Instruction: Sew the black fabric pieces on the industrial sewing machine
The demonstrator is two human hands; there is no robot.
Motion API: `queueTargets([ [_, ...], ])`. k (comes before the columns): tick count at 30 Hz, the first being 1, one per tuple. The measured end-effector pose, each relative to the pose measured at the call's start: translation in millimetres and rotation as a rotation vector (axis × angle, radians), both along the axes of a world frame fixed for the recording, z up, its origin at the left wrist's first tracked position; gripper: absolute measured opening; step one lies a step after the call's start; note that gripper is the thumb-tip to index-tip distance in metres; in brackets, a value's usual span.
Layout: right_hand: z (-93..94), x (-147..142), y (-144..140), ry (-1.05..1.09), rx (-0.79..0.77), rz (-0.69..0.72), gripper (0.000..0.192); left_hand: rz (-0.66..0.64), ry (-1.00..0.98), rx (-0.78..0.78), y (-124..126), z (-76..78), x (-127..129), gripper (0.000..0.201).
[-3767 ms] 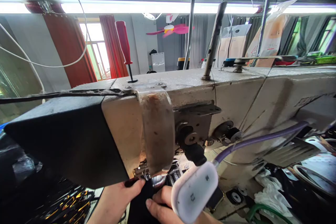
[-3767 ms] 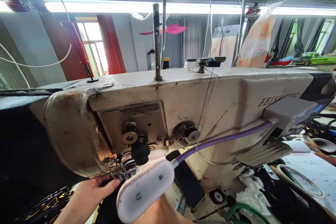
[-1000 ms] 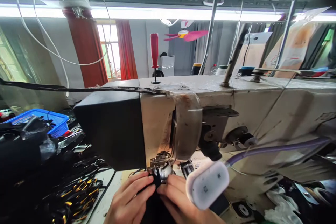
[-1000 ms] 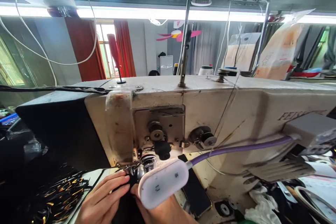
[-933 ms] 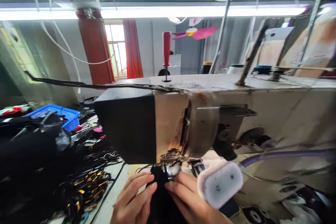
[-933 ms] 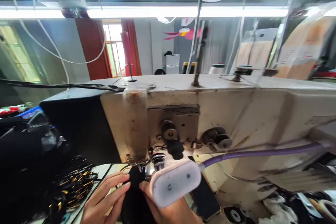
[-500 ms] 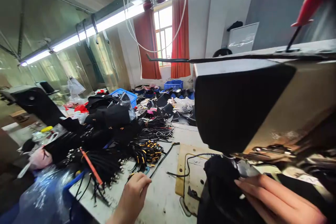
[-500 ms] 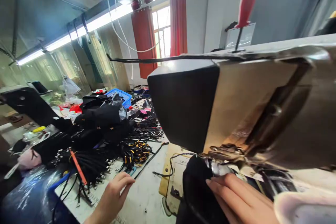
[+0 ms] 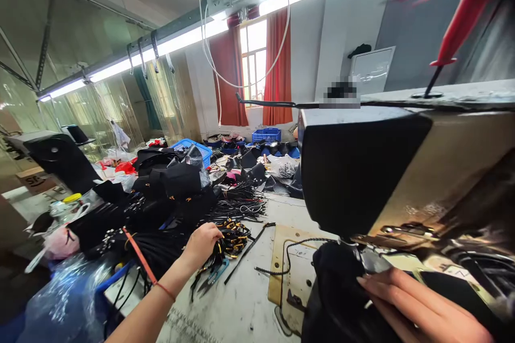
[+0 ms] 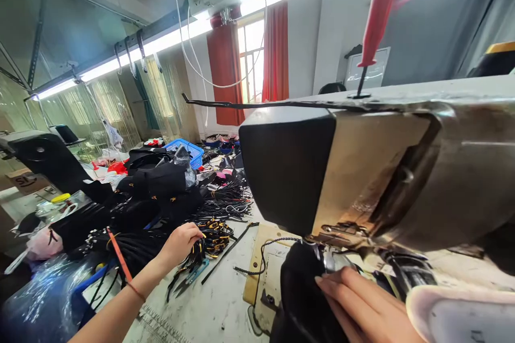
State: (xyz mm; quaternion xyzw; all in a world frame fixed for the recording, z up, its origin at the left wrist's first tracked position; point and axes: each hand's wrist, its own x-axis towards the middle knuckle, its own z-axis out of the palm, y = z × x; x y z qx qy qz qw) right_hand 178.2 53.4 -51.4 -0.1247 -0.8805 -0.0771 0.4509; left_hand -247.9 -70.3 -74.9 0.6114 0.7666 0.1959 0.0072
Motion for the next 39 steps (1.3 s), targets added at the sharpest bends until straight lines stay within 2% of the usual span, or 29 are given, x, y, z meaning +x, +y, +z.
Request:
queueTargets([
  [4,8.0,-3,-4,0.023,0.026,-0.042,0.021,-0.06,0.025,-0.048,40,-2.7,12,0.017],
  [7,18.8,-7,-10,0.025,0.068,0.007,0.018,-0.081,0.042,-0.07,64,-7.9,20,0.02],
  [10,29.6,-10,-17,0.016,0.02,0.044,0.016,-0.099,0.019,-0.078,83,-11.0,26,0.023],
  [13,31.8,-12,-21,0.028,-0.039,0.011,0.02,-0.137,-0.067,-0.068,92,-7.3,26,0.022],
  [17,26.5,-11,-20,0.034,-0.001,-0.007,0.018,-0.168,-0.276,0.043,88,13.0,19,0.022],
  [20,25.1,-11,-20,0.051,-0.007,-0.016,0.02,-0.179,-0.449,0.153,76,39.3,17,0.024],
  [22,24.3,-12,-21,0.057,0.001,-0.034,0.021,-0.189,-0.535,0.218,67,59.1,25,0.025],
  [25,20.7,-13,-22,0.038,0.009,-0.046,0.02,-0.24,-0.642,0.252,56,83.7,53,0.025],
  [27,18.0,-13,-22,0.03,0.01,-0.057,0.019,-0.311,-0.721,0.223,52,91.6,80,0.026],
  [29,17.3,-14,-23,0.035,0.014,-0.071,0.02,-0.395,-0.812,0.168,50,91.2,107,0.026],
  [33,21.9,-15,-27,0.031,0.011,-0.062,0.024,-0.484,-1.031,0.084,52,77.6,157,0.024],
  [36,23.4,-15,-29,0.034,-0.001,-0.052,0.025,-0.443,-1.051,0.07,58,74.6,185,0.022],
  [39,20.6,-14,-31,0.042,0.004,-0.07,0.023,-0.351,-1.028,0.019,65,80.9,202,0.023],
])
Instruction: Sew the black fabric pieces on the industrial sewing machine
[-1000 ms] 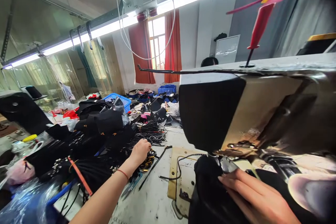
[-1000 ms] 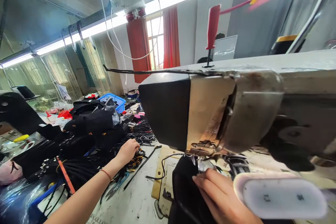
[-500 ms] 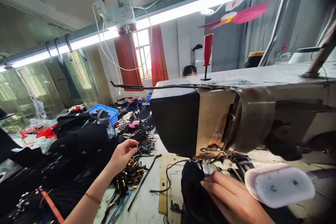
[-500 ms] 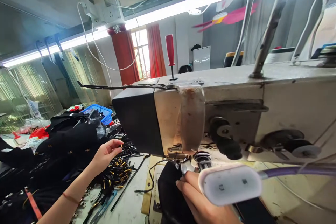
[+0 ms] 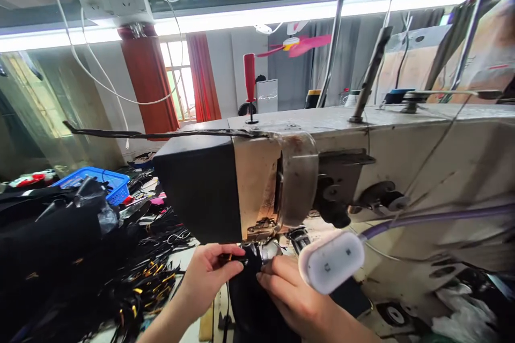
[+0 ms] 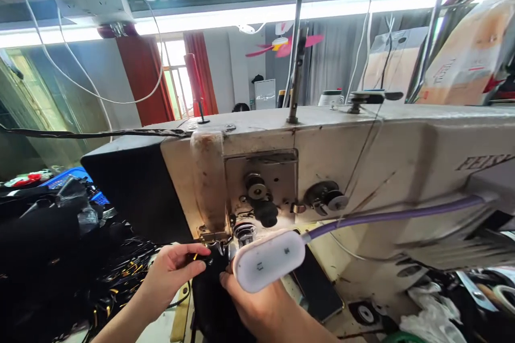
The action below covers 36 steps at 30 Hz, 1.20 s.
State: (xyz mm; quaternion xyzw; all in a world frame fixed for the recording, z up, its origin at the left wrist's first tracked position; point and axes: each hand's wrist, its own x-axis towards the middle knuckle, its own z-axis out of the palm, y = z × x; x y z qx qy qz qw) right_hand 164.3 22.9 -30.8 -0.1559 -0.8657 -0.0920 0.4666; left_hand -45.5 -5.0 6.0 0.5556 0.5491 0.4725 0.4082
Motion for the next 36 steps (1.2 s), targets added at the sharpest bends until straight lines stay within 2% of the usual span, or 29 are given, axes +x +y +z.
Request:
queueTargets([
  [4,-2.5,1,-3,-0.027,0.012,-0.055,0.021,-0.023,-0.005,-0.089,10,8.1,4,0.022],
  [7,-0.8,2,-4,-0.016,0.033,-0.042,0.023,-0.044,0.009,-0.151,15,11.0,1,0.021],
  [15,3.9,7,-6,-0.052,0.073,-0.097,0.023,-0.033,0.087,-0.226,14,18.2,9,0.025],
  [21,1.4,5,-5,-0.045,0.11,-0.1,0.021,0.007,0.096,-0.193,13,18.6,19,0.026],
  [30,0.7,1,-6,-0.014,0.226,-0.118,0.017,0.01,0.049,-0.182,12,17.8,19,0.027],
  [36,1.6,1,-5,0.0,0.271,-0.123,0.02,0.006,0.128,-0.115,16,11.3,17,0.028],
])
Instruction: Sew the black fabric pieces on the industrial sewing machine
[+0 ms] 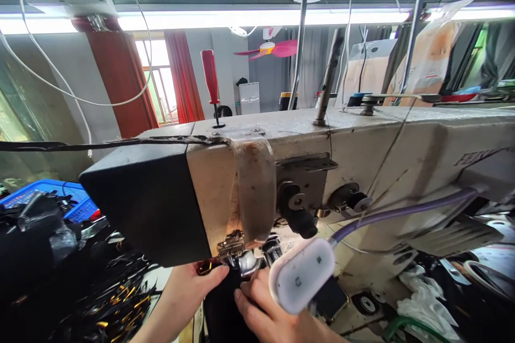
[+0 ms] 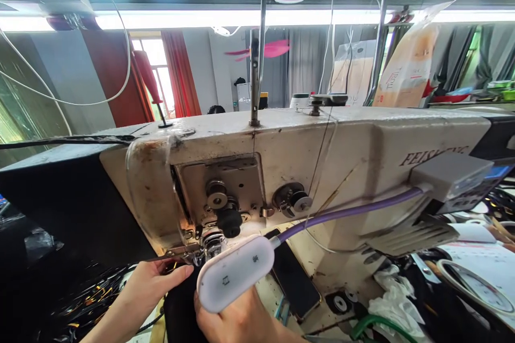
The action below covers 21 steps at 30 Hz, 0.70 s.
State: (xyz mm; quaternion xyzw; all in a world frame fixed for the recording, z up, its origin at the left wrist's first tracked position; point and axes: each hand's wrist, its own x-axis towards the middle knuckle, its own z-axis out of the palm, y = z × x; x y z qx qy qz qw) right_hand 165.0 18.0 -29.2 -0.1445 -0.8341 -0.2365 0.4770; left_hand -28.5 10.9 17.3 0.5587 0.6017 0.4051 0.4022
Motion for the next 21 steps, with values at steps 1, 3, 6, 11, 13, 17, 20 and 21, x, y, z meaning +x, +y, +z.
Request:
queueTargets([
  [1,0.2,0,0,0.002,0.005,-0.006,0.021,0.004,0.019,0.008,1,-2.1,-1,0.029],
  [3,0.6,-1,-1,0.016,0.014,-0.016,0.02,0.019,0.058,0.019,2,-6.0,-2,0.034],
  [6,0.7,-3,-1,0.045,0.035,-0.02,0.017,0.029,0.088,0.023,3,-9.6,-2,0.039],
  [11,-4.0,-5,1,0.037,0.031,-0.043,0.016,0.024,0.099,0.053,2,-9.8,1,0.037],
  [13,-9.9,-8,3,0.058,0.045,-0.046,0.017,0.037,0.121,0.078,2,-9.4,2,0.033],
  [17,-24.3,-13,6,0.112,0.087,-0.056,0.024,0.07,0.114,0.128,3,-11.9,4,0.027],
  [20,-29.0,-14,7,0.079,0.067,-0.038,0.024,0.078,0.116,0.161,2,-15.5,3,0.025],
  [21,-29.2,-14,7,0.084,0.066,-0.027,0.024,0.076,0.132,0.161,2,-16.3,2,0.025],
])
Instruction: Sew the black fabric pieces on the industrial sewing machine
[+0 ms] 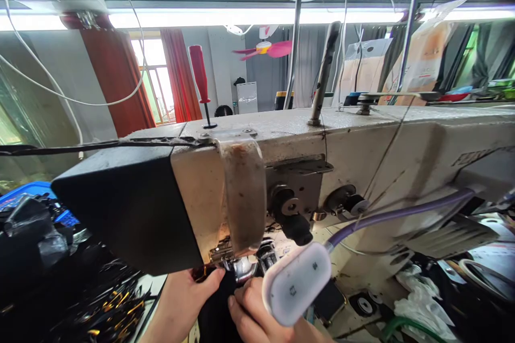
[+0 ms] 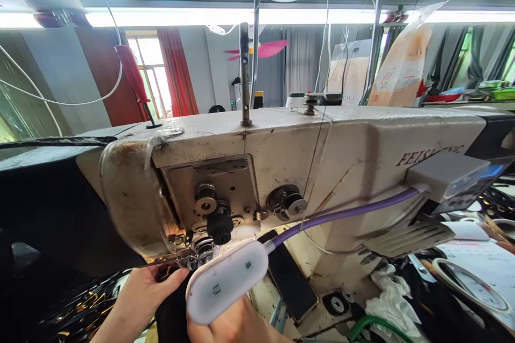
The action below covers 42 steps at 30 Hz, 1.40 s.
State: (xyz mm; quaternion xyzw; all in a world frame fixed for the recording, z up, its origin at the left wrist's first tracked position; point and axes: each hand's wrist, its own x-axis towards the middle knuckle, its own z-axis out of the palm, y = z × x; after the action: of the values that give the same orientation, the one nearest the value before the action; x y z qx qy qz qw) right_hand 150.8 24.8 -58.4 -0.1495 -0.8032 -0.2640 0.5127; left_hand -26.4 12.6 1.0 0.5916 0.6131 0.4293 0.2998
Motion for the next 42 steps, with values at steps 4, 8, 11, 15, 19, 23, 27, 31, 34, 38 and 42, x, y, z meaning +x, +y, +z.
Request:
queueTargets([
  [4,-1.9,-1,1,0.003,0.01,0.005,0.022,-0.025,0.102,-0.033,0,-0.3,-4,0.028],
  [8,-8.6,-2,6,0.027,0.076,-0.006,0.02,-0.006,0.177,-0.005,2,1.9,-5,0.027],
  [11,-9.3,-3,9,0.035,0.087,-0.025,0.023,-0.01,0.202,-0.014,1,4.0,-4,0.026],
  [15,-6.0,0,11,0.04,0.105,-0.022,0.027,0.033,0.247,-0.012,0,6.4,-3,0.026],
  [19,-6.3,4,11,-0.035,0.081,-0.049,0.023,0.045,0.24,0.002,0,8.6,-2,0.022],
  [23,-2.6,3,7,-0.005,0.064,-0.045,0.021,0.077,0.184,0.019,-2,10.6,2,0.025],
  [27,0.2,-3,2,0.035,-0.054,-0.067,0.022,0.076,0.165,-0.038,-1,11.3,3,0.029],
  [31,-2.1,-6,5,0.077,-0.065,-0.026,0.021,0.009,0.187,0.022,4,3.6,-4,0.031],
  [34,0.8,-2,9,0.075,-0.049,0.067,0.023,0.068,0.309,0.238,0,-10.6,-11,0.026],
  [38,10.1,9,10,0.023,-0.099,0.037,0.02,0.113,0.5,0.887,-17,-25.7,-12,0.009],
  [42,15.2,14,9,-0.038,-0.162,0.071,0.02,-0.118,0.672,1.075,-26,-22.5,-5,0.023],
])
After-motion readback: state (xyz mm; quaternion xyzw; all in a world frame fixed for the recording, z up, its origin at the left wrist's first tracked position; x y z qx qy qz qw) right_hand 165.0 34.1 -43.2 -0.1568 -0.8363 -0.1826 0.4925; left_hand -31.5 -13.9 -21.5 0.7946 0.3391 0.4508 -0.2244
